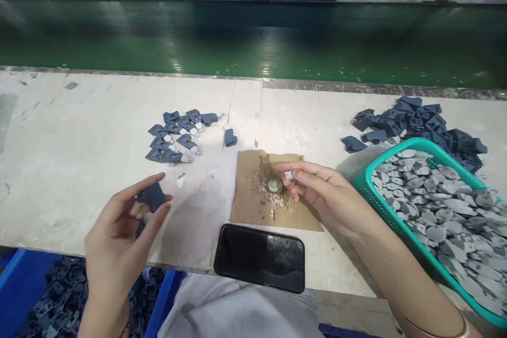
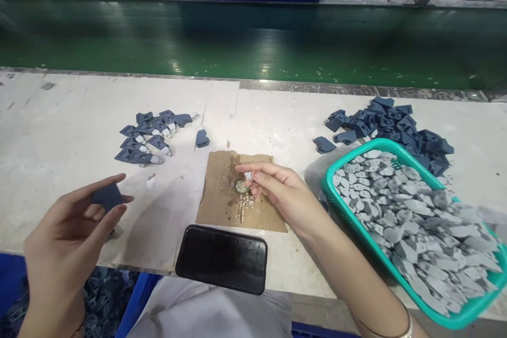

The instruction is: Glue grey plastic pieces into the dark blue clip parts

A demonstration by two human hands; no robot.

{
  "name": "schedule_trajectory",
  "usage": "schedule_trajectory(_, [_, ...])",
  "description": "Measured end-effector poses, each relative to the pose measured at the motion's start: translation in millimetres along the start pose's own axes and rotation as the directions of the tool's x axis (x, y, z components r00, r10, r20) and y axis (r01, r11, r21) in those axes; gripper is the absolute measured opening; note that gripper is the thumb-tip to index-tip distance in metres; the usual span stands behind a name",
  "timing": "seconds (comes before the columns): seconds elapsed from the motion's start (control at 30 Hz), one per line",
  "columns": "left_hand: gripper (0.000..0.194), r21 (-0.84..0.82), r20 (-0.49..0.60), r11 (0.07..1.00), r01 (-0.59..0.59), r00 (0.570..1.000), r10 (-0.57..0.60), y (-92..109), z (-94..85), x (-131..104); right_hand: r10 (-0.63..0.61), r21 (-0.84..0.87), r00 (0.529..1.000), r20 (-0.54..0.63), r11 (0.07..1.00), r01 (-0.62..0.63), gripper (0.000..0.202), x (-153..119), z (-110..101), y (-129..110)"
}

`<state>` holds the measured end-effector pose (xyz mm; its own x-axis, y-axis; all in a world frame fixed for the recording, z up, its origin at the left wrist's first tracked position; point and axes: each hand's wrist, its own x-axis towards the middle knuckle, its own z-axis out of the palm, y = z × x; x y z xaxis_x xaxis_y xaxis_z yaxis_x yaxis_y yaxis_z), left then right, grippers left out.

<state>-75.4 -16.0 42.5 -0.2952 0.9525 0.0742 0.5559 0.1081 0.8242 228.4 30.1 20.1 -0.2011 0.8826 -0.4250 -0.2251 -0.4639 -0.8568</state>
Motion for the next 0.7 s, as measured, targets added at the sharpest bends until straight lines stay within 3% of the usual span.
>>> schedule_trajectory(0.07, [0.033,-0.244,0.095,0.963,0.113,0.991,-0.092,10,11.2,-2,-0.053,-0.066,0.998,-0.033,0.997,0.051,0.028,0,1,1])
schedule_trajectory(0.17, [0.024,-0.494,0.241,0.807,0.322,0.943,-0.229,16,28.8,-4,-0.197,-0.285,0.975,-0.099,0.945,0.162,0.022,-1,2,2])
schedule_trajectory(0.23, [0.024,-0.552,0.371,0.699,0.455,0.885,-0.283,17,39.2,-6,-0.314,-0.501,0.944,-0.102,0.836,0.225,0.023,-2,3,4])
schedule_trajectory(0.3, [0.027,-0.546,0.459,0.658,0.518,0.842,-0.282,19,47.7,-7,-0.416,-0.685,0.909,-0.035,0.672,0.281,0.024,-2,3,6])
schedule_trajectory(0.4, [0.029,-0.520,0.486,0.683,0.512,0.835,-0.257,22,56.8,-10,-0.498,-0.813,0.860,0.114,0.451,0.369,0.023,-1,3,9])
schedule_trajectory(0.5, [0.024,-0.493,0.500,0.728,0.476,0.840,-0.211,24,63.1,-11,-0.498,-0.851,0.839,0.219,0.323,0.414,0.022,2,2,11])
schedule_trajectory(0.6, [0.022,-0.486,0.532,0.752,0.446,0.833,-0.150,21,68.4,-12,-0.458,-0.865,0.848,0.268,0.273,0.421,0.025,3,3,12])
schedule_trajectory(0.7, [0.021,-0.479,0.516,0.767,0.426,0.844,-0.147,15,72.6,-14,-0.465,-0.866,0.855,0.231,0.302,0.398,0.025,2,3,12])
